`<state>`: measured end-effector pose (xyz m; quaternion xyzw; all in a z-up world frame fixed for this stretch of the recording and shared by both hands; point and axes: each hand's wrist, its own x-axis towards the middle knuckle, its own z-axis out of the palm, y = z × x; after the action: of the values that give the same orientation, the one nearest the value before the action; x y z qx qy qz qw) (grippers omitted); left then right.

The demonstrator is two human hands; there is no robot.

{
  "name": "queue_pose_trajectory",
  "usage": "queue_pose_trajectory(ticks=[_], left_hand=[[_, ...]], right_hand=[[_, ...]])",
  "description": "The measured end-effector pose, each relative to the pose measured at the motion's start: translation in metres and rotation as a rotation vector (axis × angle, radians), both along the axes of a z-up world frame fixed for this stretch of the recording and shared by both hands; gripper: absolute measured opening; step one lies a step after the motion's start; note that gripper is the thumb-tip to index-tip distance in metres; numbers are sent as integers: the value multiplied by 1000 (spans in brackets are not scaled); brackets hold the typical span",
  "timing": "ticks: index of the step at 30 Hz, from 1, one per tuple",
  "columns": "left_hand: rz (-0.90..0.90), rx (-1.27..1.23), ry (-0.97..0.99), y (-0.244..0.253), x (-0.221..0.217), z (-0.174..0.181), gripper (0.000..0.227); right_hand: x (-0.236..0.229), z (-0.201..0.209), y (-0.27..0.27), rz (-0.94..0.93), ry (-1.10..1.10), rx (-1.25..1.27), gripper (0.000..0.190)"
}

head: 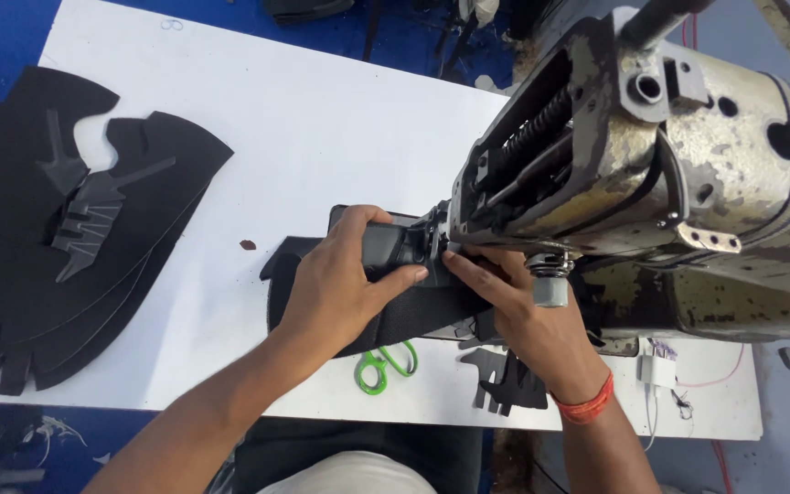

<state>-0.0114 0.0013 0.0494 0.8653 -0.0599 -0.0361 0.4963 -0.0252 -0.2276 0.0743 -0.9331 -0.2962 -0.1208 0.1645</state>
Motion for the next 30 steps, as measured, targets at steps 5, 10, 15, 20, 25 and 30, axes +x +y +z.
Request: queue_pose_trajectory(ticks=[5, 10, 15, 20, 25, 30], left_hand=[[-19, -36, 55, 6, 4, 1, 54], [-33, -43, 129, 9, 12, 3, 54], [-52, 14, 185, 11, 28, 8, 56], [-279, 148, -52, 7, 75, 20, 47], [-623, 330, -114, -29, 143, 22, 44], [-775, 476, -19, -70, 174, 14, 35]], right_hand=[[3, -4, -6, 35, 17, -15, 69], [0, -2, -5, 31, 54, 33, 66], [-5, 1, 1, 6, 22, 11, 64], [-18, -1, 14, -89, -30, -66, 46], [-31, -1, 31, -141, -75, -84, 47], [-37, -3, 40, -142, -108, -20, 47]])
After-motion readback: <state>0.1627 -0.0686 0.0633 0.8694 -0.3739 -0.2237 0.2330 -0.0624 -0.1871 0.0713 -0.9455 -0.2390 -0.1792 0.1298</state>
